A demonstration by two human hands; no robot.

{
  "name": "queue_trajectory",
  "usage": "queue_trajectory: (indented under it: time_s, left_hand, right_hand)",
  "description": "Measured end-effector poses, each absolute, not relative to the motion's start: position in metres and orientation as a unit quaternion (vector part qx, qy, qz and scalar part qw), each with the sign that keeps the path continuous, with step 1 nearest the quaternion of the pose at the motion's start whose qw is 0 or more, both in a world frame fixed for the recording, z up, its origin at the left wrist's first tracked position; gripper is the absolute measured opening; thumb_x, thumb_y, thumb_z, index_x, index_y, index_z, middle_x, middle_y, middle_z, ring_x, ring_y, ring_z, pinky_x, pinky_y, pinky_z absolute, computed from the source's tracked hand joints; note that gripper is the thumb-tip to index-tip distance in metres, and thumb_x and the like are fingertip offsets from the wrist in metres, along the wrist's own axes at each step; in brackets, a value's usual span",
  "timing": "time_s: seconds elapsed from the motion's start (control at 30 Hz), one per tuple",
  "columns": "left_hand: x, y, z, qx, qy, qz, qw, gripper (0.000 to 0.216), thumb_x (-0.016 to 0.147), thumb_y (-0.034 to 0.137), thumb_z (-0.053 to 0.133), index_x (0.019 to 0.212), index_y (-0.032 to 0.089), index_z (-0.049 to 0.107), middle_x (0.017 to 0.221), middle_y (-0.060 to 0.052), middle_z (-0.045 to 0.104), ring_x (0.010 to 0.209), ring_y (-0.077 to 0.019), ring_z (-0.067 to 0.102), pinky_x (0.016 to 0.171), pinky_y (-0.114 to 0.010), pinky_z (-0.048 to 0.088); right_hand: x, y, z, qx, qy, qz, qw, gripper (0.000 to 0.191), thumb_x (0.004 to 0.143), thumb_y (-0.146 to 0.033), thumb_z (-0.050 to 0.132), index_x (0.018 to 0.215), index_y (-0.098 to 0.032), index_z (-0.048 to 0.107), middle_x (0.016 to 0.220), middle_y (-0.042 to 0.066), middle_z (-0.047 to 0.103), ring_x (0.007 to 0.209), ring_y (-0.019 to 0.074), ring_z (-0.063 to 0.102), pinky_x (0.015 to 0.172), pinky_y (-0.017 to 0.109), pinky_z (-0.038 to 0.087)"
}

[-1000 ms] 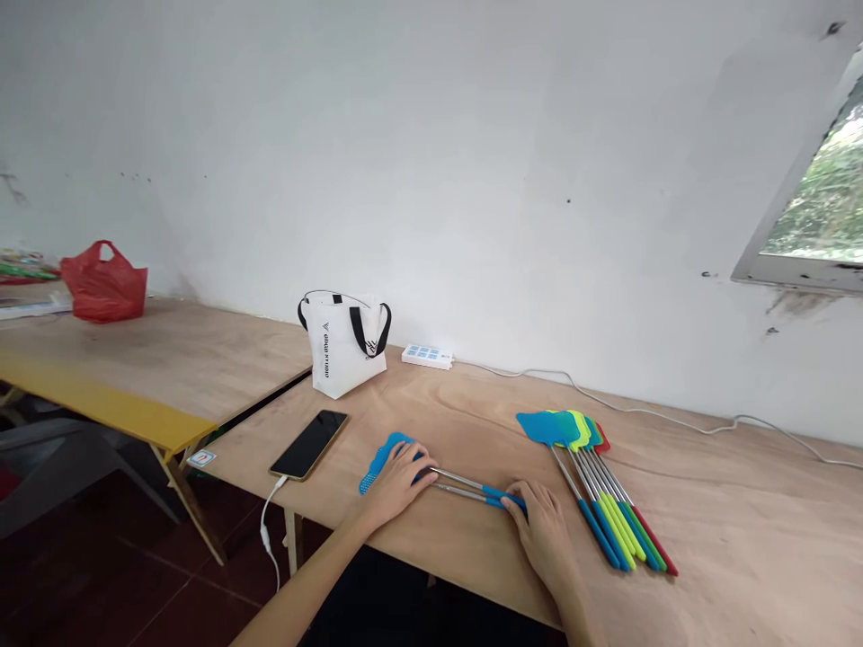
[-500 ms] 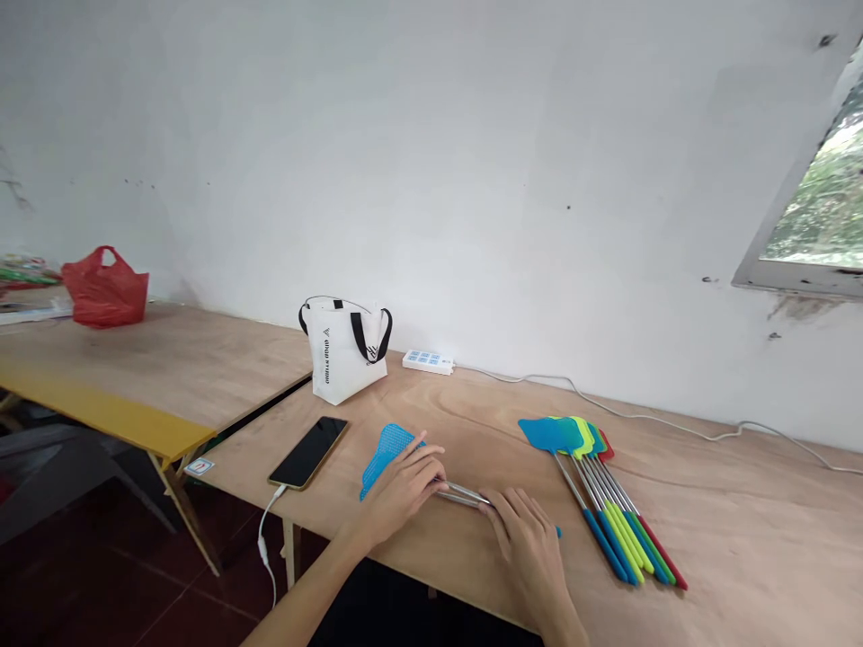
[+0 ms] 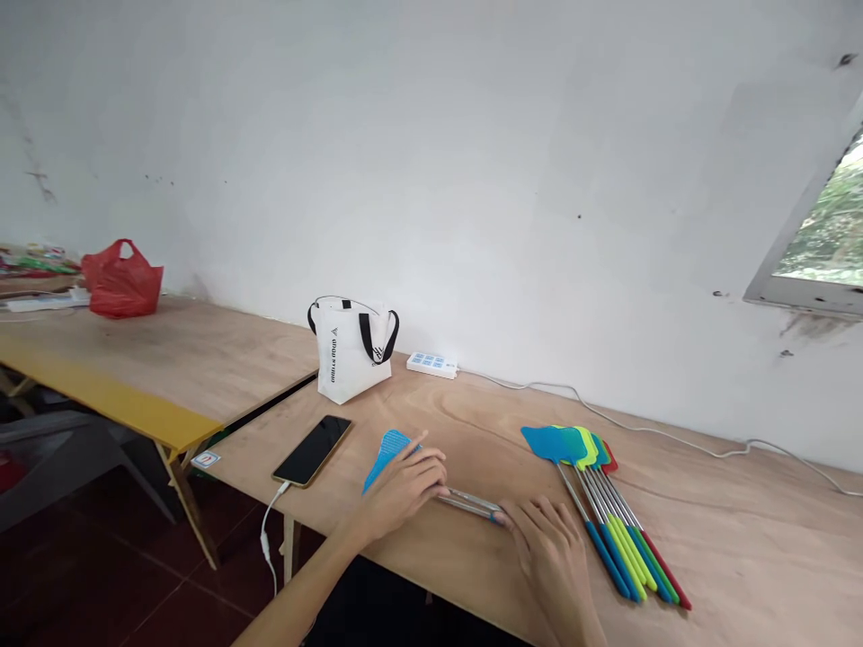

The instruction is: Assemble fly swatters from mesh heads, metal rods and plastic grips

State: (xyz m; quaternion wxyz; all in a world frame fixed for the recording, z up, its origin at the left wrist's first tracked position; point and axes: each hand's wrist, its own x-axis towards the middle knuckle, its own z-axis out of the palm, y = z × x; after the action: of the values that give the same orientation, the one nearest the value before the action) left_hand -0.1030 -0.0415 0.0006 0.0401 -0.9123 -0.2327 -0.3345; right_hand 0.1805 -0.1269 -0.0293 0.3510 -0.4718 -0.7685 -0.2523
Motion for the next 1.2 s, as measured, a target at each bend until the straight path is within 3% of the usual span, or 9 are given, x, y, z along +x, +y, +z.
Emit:
queue_trajectory:
  time_s: [0.27,0.47,0.63,0.97,1.2]
  left_hand:
    - [-0.143,-0.035,0.023,-0.899,-0.288,-0.327,0.036,0.018,0.104,0.027,0.055,0.088,0.024,0.061,0.093,0.004,0.07,0.111,-0.0165,0.063,0.123,-0.045,0.027]
    - [-0.135,-0.041,0.019,-0.886,-0.311,-0.342,0.032,0.03,0.101,0.043,0.06,0.08,0.022,0.056,0.085,0.003,0.067,0.093,-0.0178,0.063,0.111,-0.044,0.035]
    - [-0.135,-0.041,0.017,-0.88,-0.304,-0.36,0.059,0.037,0.103,0.046,0.055,0.075,0.021,0.058,0.076,0.001,0.065,0.084,-0.0178,0.061,0.095,-0.039,0.04]
    - [-0.137,-0.05,0.024,-0.877,-0.277,-0.389,0.061,0.029,0.102,0.04,0.06,0.08,0.023,0.066,0.076,0.002,0.073,0.086,-0.0185,0.063,0.097,-0.04,0.037]
    - [-0.138,-0.052,0.026,-0.874,-0.283,-0.389,0.072,0.035,0.1,0.046,0.061,0.075,0.022,0.065,0.071,0.002,0.069,0.083,-0.0184,0.063,0.097,-0.04,0.038]
  right_hand:
    - [0.264,-0.129,-0.037,-0.585,-0.718,-0.174,0.335,0.055,0.1,-0.064,0.038,0.089,-0.031,0.08,0.099,0.004,0.08,0.093,0.025,0.072,0.084,0.04,0.05]
    - [0.258,-0.132,-0.034,-0.592,-0.718,-0.131,0.342,0.053,0.098,-0.068,0.042,0.091,-0.03,0.079,0.099,0.004,0.079,0.094,0.0252,0.073,0.084,0.038,0.054]
    - [0.252,-0.133,-0.032,-0.604,-0.701,-0.119,0.359,0.057,0.094,-0.073,0.042,0.091,-0.03,0.079,0.098,0.006,0.079,0.093,0.0272,0.073,0.08,0.039,0.057]
    - [0.253,-0.137,-0.024,-0.617,-0.71,-0.109,0.32,0.048,0.089,-0.072,0.053,0.096,-0.031,0.077,0.099,0.006,0.077,0.088,0.0267,0.072,0.072,0.036,0.056]
    - [0.243,-0.138,-0.018,-0.625,-0.709,-0.092,0.313,0.047,0.09,-0.07,0.053,0.086,-0.029,0.076,0.083,0.005,0.075,0.074,0.0237,0.069,0.065,0.033,0.053]
